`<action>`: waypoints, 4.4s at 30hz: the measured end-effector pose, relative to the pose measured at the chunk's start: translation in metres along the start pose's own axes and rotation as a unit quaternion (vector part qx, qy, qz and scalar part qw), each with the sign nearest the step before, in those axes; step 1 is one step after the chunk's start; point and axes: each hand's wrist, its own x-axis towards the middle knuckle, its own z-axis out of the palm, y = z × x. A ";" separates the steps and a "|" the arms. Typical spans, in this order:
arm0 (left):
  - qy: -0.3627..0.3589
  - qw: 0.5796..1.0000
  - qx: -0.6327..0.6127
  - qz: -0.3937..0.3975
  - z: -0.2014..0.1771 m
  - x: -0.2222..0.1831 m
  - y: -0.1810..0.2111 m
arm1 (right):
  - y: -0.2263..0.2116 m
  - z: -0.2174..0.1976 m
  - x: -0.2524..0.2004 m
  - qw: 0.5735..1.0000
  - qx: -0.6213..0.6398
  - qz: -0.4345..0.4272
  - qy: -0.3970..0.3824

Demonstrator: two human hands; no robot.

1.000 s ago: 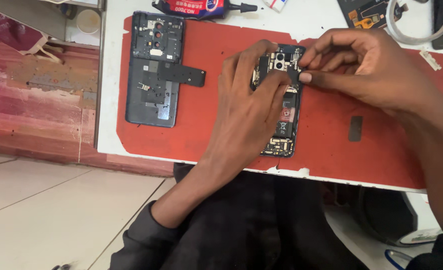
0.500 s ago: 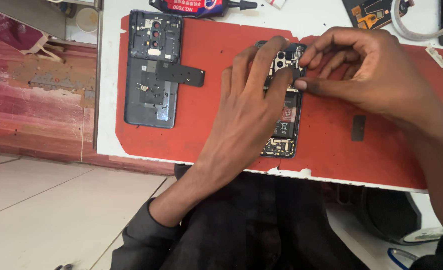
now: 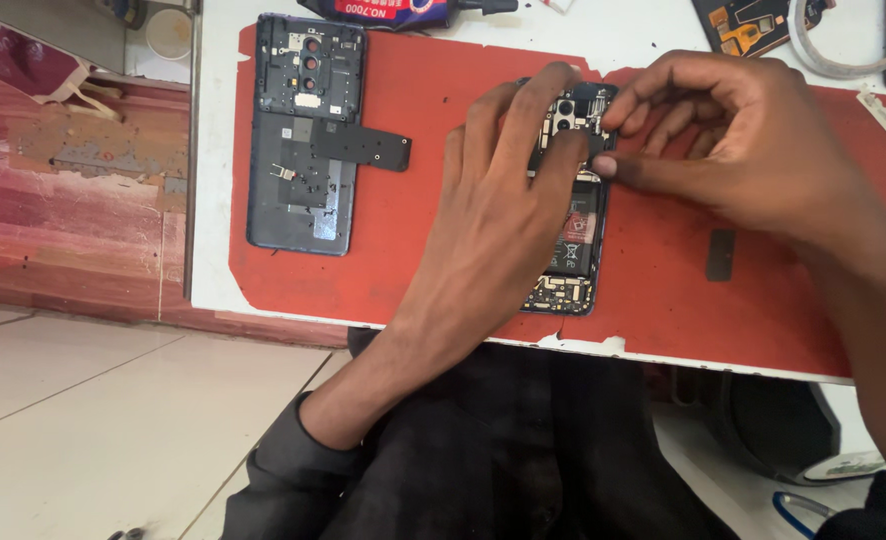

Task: The person is repairing a disassembled smartphone on a red work mat. They use a screwdriver to tighten screws on the camera module and then carefully connect a flexible ribbon cable to the motherboard. The person handles the phone and internal components with precision, ensuring the parts are securely attached.

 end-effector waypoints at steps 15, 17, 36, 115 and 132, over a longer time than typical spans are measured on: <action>0.009 0.998 -0.056 -0.016 0.000 -0.003 -0.001 | 0.003 -0.003 0.001 1.000 0.006 0.002 -0.020; 0.019 0.998 -0.065 -0.018 0.002 -0.002 -0.001 | 0.001 -0.005 0.000 0.999 0.023 0.011 -0.026; -0.030 0.998 -0.046 -0.006 -0.007 0.000 0.005 | -0.010 -0.001 -0.004 0.999 -0.039 -0.030 0.021; -0.010 0.993 0.113 -0.011 0.000 0.006 0.028 | -0.010 -0.002 -0.004 0.999 -0.038 -0.024 0.004; 0.020 0.921 0.372 -0.110 0.044 0.013 0.053 | -0.016 -0.001 -0.004 0.999 0.000 0.050 0.000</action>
